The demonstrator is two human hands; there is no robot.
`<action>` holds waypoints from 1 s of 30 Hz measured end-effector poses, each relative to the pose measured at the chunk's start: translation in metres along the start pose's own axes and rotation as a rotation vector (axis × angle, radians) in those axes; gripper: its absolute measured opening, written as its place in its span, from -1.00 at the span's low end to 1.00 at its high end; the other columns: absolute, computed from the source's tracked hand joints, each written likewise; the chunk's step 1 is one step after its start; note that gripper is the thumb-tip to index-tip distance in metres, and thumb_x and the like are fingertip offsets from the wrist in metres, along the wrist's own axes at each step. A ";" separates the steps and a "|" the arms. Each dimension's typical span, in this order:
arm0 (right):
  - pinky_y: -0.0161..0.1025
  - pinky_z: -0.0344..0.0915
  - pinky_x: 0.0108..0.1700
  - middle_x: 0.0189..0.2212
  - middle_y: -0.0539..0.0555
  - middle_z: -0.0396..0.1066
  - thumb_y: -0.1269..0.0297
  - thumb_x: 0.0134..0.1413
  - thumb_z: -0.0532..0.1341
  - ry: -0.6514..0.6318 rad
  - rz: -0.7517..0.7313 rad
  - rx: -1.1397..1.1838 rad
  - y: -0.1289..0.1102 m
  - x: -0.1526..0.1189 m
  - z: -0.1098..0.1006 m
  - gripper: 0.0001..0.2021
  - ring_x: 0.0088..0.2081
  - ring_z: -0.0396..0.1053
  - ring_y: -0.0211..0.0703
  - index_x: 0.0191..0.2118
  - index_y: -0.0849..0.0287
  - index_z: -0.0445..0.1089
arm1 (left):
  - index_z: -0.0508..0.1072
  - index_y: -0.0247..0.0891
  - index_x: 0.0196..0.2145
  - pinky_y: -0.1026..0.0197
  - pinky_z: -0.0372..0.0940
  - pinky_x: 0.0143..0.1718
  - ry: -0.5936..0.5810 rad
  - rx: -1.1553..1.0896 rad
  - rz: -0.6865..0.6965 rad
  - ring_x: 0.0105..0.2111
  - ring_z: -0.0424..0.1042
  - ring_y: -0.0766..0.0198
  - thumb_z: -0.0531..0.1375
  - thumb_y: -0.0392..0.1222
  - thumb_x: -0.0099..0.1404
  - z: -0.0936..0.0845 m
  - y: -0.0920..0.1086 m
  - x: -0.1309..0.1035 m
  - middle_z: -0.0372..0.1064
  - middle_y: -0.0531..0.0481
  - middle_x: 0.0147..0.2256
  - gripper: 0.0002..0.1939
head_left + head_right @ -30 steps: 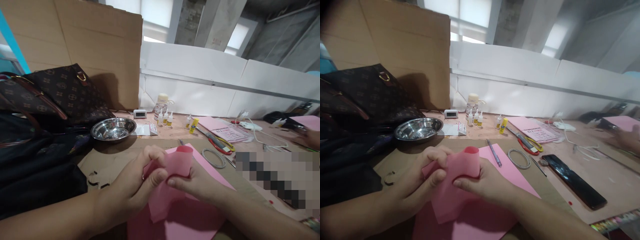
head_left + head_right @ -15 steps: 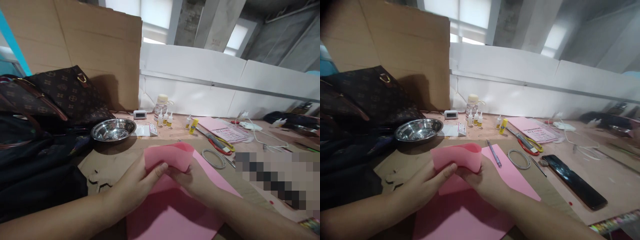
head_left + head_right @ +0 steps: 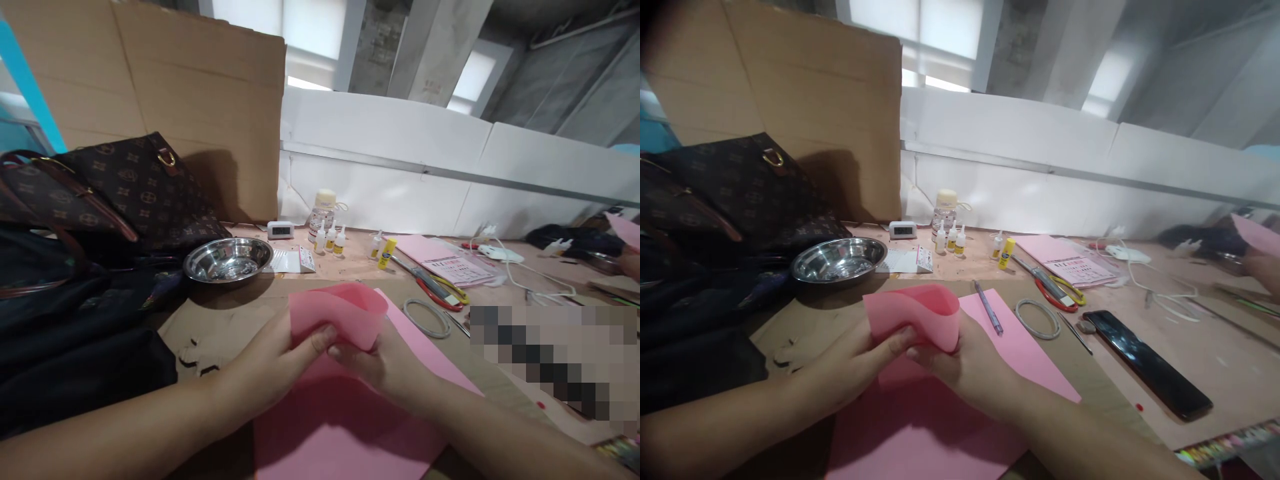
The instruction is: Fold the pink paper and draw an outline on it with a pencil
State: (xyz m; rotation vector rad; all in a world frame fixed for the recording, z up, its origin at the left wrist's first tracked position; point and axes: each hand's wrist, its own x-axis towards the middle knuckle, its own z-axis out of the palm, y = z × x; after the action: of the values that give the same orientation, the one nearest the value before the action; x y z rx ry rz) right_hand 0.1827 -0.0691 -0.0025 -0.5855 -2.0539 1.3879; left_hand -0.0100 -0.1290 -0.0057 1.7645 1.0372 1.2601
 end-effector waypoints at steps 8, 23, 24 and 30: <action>0.12 0.47 0.23 0.23 0.32 0.50 -0.39 0.25 0.29 -0.098 0.027 0.109 0.006 -0.004 -0.002 -0.23 0.16 0.52 0.20 0.30 0.15 0.44 | 0.59 -0.13 0.06 -0.03 0.49 0.14 0.070 -0.012 -0.110 -0.01 0.60 -0.01 0.09 0.16 0.59 0.002 -0.009 -0.001 0.65 -0.07 -0.01 -0.59; -0.09 0.54 -0.14 -0.11 0.20 0.63 -0.37 0.25 0.29 0.209 0.167 0.094 0.015 -0.001 -0.004 -0.38 -0.14 0.58 0.07 -0.01 0.15 0.51 | 0.53 -0.09 0.24 -0.10 0.37 0.33 -0.047 -0.119 -0.101 0.18 0.55 -0.02 0.14 0.23 0.56 0.004 -0.011 -0.004 0.57 -0.10 0.20 -0.50; -0.09 0.54 -0.15 -0.10 0.21 0.64 -0.36 0.25 0.30 0.204 0.166 0.089 0.015 -0.002 -0.003 -0.39 -0.13 0.58 0.07 0.02 0.15 0.52 | 0.53 -0.10 0.24 -0.10 0.41 0.29 -0.051 -0.128 -0.104 0.15 0.57 -0.02 0.14 0.24 0.56 0.004 -0.012 -0.004 0.58 -0.11 0.18 -0.49; -0.06 0.55 -0.10 -0.07 0.24 0.64 -0.35 0.25 0.32 0.202 0.167 0.085 0.018 -0.004 -0.001 -0.35 -0.04 0.59 0.14 0.08 0.18 0.52 | 0.58 -0.12 0.17 -0.06 0.45 0.22 -0.040 -0.104 -0.104 0.07 0.61 -0.01 0.14 0.25 0.56 0.005 -0.013 -0.005 0.63 -0.12 0.10 -0.50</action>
State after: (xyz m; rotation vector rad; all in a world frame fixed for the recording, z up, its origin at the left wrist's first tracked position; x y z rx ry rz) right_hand 0.1865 -0.0647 -0.0196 -0.8404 -1.8119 1.4381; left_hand -0.0090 -0.1283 -0.0208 1.6299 1.0096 1.1877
